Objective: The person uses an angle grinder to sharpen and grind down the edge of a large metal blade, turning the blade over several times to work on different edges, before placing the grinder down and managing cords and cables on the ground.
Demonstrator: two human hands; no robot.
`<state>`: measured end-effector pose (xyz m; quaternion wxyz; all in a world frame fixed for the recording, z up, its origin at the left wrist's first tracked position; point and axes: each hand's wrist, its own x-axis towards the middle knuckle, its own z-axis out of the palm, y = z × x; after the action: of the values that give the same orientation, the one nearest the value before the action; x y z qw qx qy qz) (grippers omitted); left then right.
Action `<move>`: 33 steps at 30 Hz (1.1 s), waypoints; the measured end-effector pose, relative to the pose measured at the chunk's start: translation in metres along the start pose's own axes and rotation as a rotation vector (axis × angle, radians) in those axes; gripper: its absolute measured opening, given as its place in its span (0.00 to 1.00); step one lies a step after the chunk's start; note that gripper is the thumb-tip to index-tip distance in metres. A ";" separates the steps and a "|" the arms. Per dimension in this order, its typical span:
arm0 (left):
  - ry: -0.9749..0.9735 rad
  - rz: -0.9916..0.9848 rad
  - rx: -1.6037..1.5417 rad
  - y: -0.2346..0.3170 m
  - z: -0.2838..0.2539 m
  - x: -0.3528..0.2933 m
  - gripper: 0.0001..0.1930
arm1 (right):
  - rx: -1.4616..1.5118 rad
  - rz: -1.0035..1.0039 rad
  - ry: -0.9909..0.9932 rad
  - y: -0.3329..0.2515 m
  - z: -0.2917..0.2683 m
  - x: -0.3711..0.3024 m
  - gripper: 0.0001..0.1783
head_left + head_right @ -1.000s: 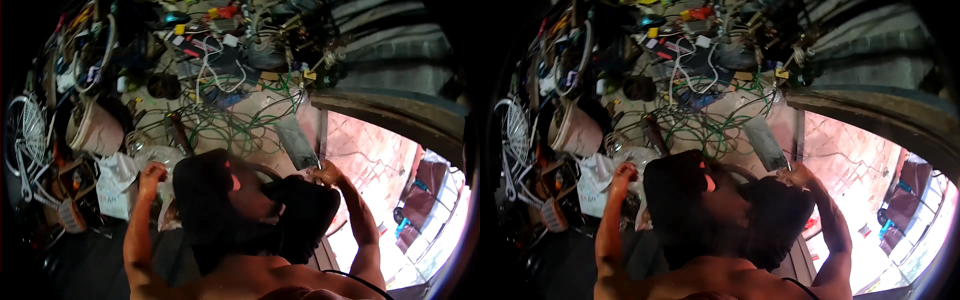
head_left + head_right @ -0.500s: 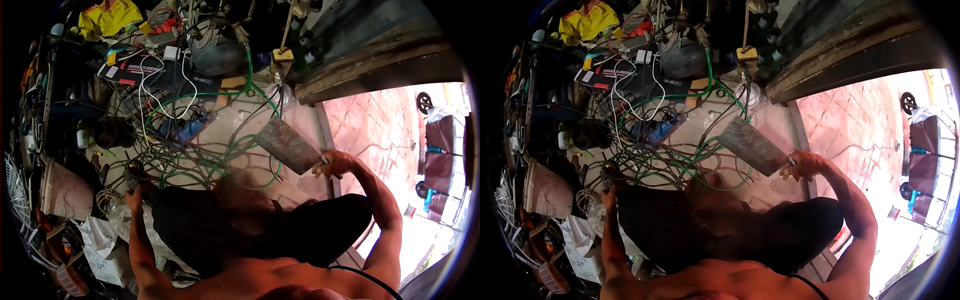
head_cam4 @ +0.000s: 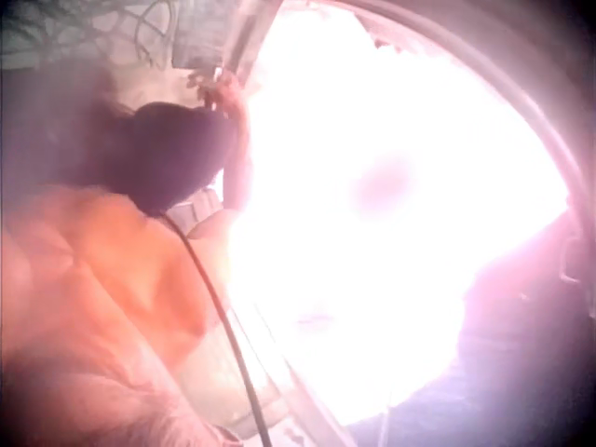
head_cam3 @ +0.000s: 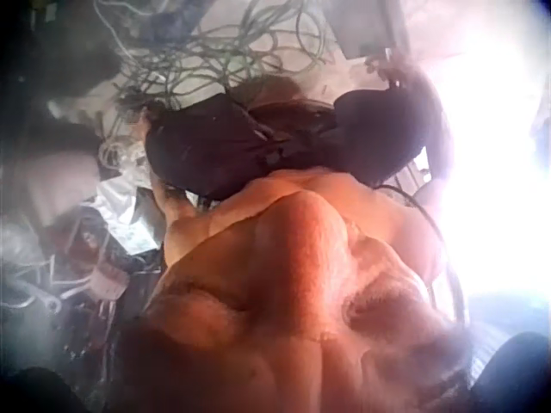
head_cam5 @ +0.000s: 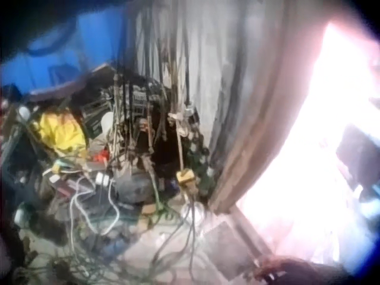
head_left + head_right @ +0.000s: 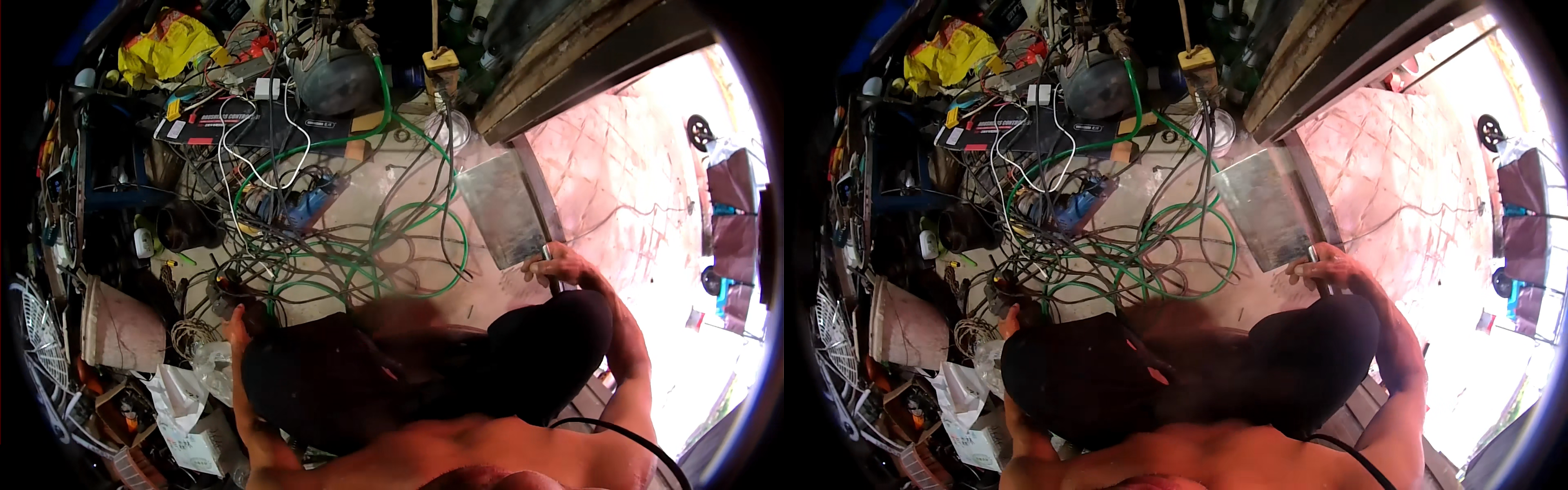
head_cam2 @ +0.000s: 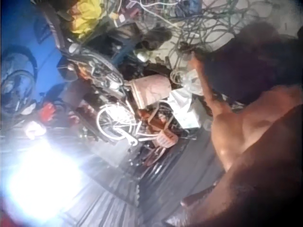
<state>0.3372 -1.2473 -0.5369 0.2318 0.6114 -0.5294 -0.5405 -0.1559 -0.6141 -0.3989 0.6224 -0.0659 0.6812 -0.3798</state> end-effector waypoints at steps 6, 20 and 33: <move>-0.001 0.159 -0.030 0.041 -0.052 -0.054 0.20 | 0.290 -0.043 0.103 0.052 0.007 -0.013 0.17; -0.197 0.457 0.258 0.103 0.069 -0.115 0.15 | 0.617 -0.015 0.217 0.144 -0.014 0.055 0.12; -0.054 0.794 0.341 0.205 0.186 -0.131 0.30 | 0.436 -0.019 0.455 0.179 -0.020 0.073 0.11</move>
<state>0.1063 -1.1442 -0.3645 0.3037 0.3755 -0.8112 -0.3299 -0.1212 -0.5209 -0.5655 0.4500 0.1494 0.7049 -0.5276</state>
